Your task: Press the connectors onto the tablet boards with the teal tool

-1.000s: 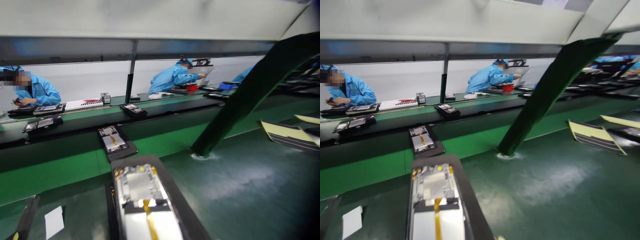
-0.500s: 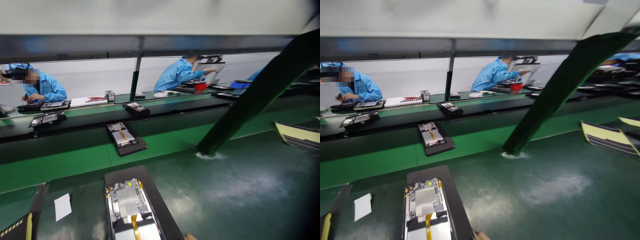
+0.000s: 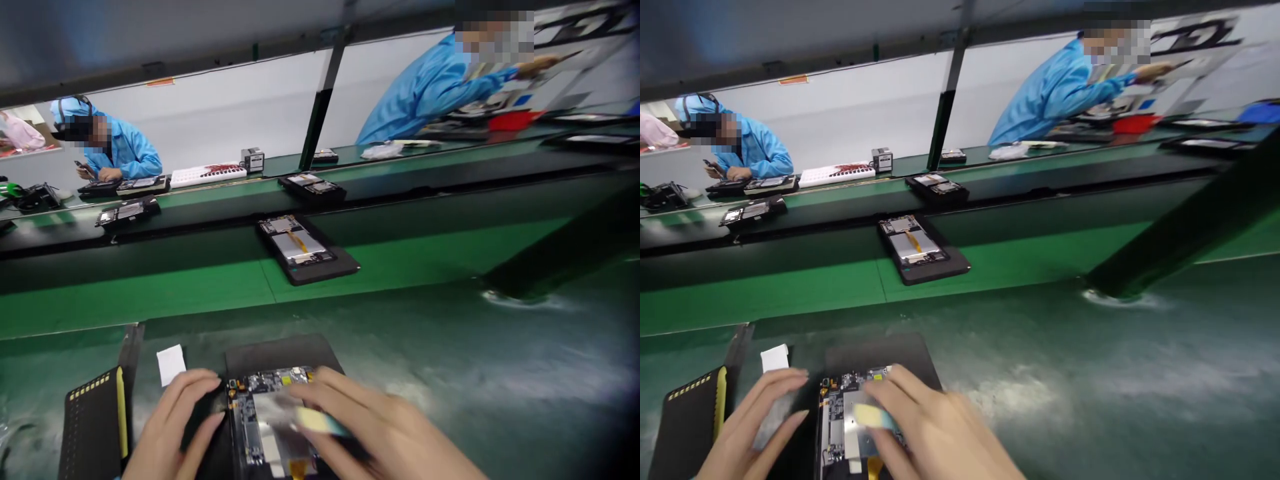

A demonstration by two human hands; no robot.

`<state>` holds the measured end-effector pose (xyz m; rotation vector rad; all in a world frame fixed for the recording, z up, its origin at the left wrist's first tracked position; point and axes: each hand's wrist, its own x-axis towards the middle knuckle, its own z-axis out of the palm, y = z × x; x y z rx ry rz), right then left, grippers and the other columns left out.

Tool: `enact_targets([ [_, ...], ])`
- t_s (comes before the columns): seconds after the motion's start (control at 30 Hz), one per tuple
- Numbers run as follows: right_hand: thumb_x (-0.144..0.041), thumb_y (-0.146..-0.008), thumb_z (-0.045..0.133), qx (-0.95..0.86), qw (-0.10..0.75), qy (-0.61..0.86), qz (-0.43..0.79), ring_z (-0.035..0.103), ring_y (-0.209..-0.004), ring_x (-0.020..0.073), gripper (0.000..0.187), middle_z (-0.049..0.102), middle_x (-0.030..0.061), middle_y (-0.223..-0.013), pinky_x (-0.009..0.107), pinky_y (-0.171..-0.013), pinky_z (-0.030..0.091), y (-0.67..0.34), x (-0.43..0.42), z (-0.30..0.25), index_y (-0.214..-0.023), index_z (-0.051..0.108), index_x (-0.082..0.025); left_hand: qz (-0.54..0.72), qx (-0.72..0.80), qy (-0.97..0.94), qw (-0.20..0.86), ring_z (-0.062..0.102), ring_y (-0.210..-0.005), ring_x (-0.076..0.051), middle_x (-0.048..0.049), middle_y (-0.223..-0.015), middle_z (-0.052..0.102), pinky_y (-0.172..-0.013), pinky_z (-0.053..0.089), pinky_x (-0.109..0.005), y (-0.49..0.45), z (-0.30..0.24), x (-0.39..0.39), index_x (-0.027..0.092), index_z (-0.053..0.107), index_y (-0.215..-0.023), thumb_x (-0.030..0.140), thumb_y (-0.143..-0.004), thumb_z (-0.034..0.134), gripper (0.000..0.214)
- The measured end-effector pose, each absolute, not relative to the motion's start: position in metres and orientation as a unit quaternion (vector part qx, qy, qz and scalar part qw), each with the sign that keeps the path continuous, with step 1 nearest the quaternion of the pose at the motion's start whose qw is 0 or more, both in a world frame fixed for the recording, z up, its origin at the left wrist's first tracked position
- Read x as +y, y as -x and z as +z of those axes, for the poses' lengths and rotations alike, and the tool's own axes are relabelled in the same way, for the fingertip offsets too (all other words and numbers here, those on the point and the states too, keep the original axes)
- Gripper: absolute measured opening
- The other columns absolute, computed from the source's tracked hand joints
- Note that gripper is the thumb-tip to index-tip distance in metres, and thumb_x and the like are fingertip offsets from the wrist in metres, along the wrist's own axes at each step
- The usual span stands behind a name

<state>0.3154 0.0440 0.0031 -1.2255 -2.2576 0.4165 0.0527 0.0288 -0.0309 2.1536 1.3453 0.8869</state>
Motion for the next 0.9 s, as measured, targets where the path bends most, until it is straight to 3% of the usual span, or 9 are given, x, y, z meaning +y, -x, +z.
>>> enact_targets([
  [0.1, -0.010, -0.086, 0.050, -0.848, 0.169, 0.478, 0.155, 0.067, -0.068, 0.0228, 0.022, 0.066, 0.0056, -0.086, 0.031, -0.055, 0.051, -0.275, 0.072, 0.009, -0.098, 0.065, -0.019, 0.287, 0.387, -0.862, 0.156, 0.062, -0.103, -0.019, -0.0054, -0.106, 0.066, -0.087, 0.054, -0.027, -0.057, -0.017, 0.064, 0.025, 0.063, -0.103, 0.028, -0.093, 0.049, 0.017],
  [0.27, -0.008, -0.088, 0.045, -0.821, 0.188, 0.509, 0.177, 0.065, -0.066, 0.0198, 0.022, 0.063, 0.0050, -0.083, 0.028, -0.057, 0.047, -0.252, 0.092, -0.008, -0.093, 0.065, -0.017, 0.262, 0.327, -0.890, 0.178, 0.063, -0.093, -0.019, -0.0055, -0.090, 0.067, -0.077, 0.054, -0.027, -0.063, -0.010, 0.086, 0.021, 0.065, -0.083, 0.026, -0.092, 0.051, 0.018],
  [0.53, -0.013, -0.092, 0.038, -0.762, 0.449, 0.422, 0.201, 0.060, -0.061, 0.0163, 0.026, 0.059, 0.0067, -0.078, 0.027, -0.055, 0.048, -0.263, 0.082, -0.012, -0.093, 0.063, -0.013, 0.311, 0.398, -0.847, 0.166, 0.062, -0.093, -0.018, -0.0045, -0.088, 0.067, -0.078, 0.052, -0.026, -0.073, -0.021, 0.072, 0.020, 0.059, -0.081, 0.024, -0.093, 0.050, 0.016],
  [0.67, -0.009, -0.091, 0.039, -0.743, 0.520, 0.372, 0.197, 0.059, -0.065, 0.0159, 0.023, 0.059, 0.0049, -0.076, 0.025, -0.052, 0.045, -0.273, 0.074, 0.010, -0.092, 0.060, -0.015, 0.371, 0.483, -0.774, 0.171, 0.063, -0.088, -0.017, -0.0038, -0.087, 0.066, -0.074, 0.053, -0.024, -0.079, -0.033, 0.060, 0.021, 0.061, -0.077, 0.027, -0.090, 0.056, 0.015],
  [0.73, -0.012, -0.093, 0.038, -0.744, 0.490, 0.393, 0.228, 0.056, -0.059, 0.0143, 0.025, 0.057, 0.0024, -0.070, 0.024, -0.048, 0.042, -0.277, 0.073, 0.019, -0.081, 0.059, -0.018, 0.393, 0.496, -0.757, 0.166, 0.064, -0.086, -0.017, -0.0033, -0.085, 0.066, -0.072, 0.053, -0.024, -0.081, -0.036, 0.057, 0.021, 0.064, -0.075, 0.029, -0.088, 0.059, 0.016],
  [0.83, -0.015, -0.090, 0.048, -0.763, 0.361, 0.450, 0.292, 0.054, -0.053, 0.0125, 0.025, 0.054, -0.0004, -0.064, 0.022, -0.046, 0.038, -0.276, 0.077, 0.018, -0.067, 0.056, -0.019, 0.411, 0.496, -0.744, 0.177, 0.065, -0.083, -0.017, -0.0031, -0.082, 0.067, -0.071, 0.054, -0.024, -0.081, -0.039, 0.057, 0.022, 0.067, -0.076, 0.030, -0.088, 0.059, 0.017],
  [0.9, -0.011, -0.085, 0.054, -0.779, 0.281, 0.467, 0.312, 0.058, -0.057, 0.0132, 0.020, 0.057, -0.0007, -0.067, 0.022, -0.049, 0.039, -0.270, 0.080, 0.009, -0.067, 0.059, -0.018, 0.412, 0.502, -0.735, 0.195, 0.065, -0.082, -0.017, -0.0032, -0.083, 0.067, -0.070, 0.054, -0.024, -0.081, -0.040, 0.058, 0.022, 0.068, -0.077, 0.031, -0.088, 0.058, 0.017],
])
